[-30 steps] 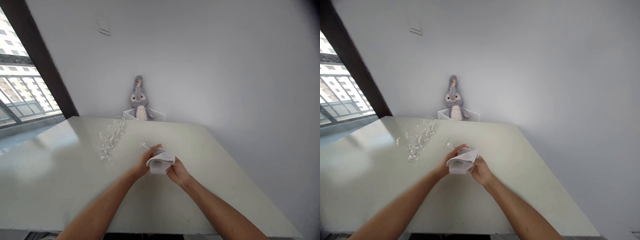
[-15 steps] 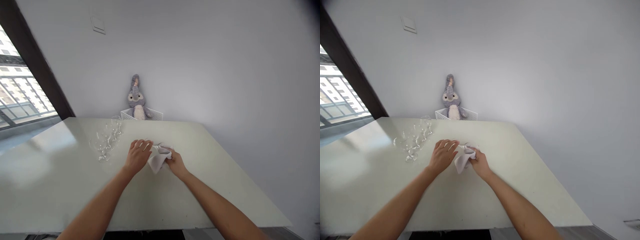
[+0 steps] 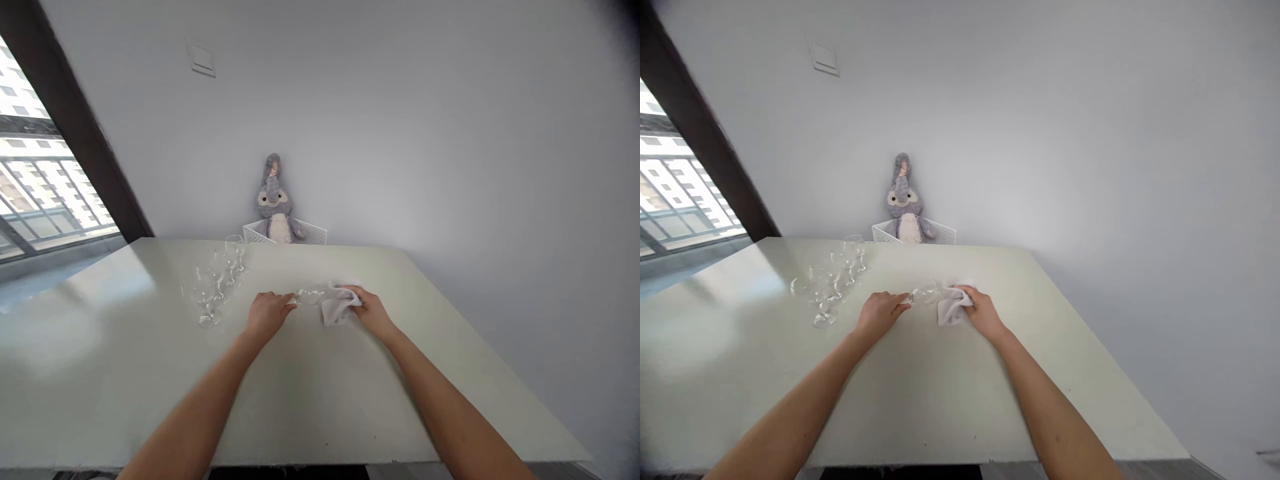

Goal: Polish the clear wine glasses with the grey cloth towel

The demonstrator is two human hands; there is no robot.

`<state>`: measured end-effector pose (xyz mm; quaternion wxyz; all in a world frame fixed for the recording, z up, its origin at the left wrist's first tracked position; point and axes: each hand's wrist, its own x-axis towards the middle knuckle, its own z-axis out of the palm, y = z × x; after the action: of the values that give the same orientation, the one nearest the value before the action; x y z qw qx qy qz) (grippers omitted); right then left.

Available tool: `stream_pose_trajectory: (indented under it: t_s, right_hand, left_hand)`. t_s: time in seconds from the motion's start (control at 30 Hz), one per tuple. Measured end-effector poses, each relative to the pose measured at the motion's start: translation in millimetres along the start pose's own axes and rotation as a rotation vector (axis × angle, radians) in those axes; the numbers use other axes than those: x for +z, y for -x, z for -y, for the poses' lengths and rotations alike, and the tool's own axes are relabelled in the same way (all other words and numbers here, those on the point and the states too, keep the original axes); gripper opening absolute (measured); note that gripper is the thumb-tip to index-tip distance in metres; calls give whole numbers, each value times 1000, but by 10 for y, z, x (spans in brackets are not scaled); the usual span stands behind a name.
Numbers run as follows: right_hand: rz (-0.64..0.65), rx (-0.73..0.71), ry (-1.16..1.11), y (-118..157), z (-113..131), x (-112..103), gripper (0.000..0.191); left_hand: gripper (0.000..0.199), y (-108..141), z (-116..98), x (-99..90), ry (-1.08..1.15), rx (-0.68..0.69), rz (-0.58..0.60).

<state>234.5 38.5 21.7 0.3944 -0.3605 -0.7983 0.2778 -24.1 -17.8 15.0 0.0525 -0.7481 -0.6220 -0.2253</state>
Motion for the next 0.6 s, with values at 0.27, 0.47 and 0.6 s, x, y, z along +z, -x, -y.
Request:
stream_pose_trajectory:
  t_s: [0.27,0.47,0.6]
  right_hand:
    - [178,-470,440,126,343,238,54]
    - [139,-264,281,98,263,296,47]
    - [32,117,-328,60,180,264,33]
  left_hand:
    - [26,10,-68,29,-113,56,-1]
    - [30,80,-303,89,-36,381,-75]
    - [31,103,-377,150,47,285,-119]
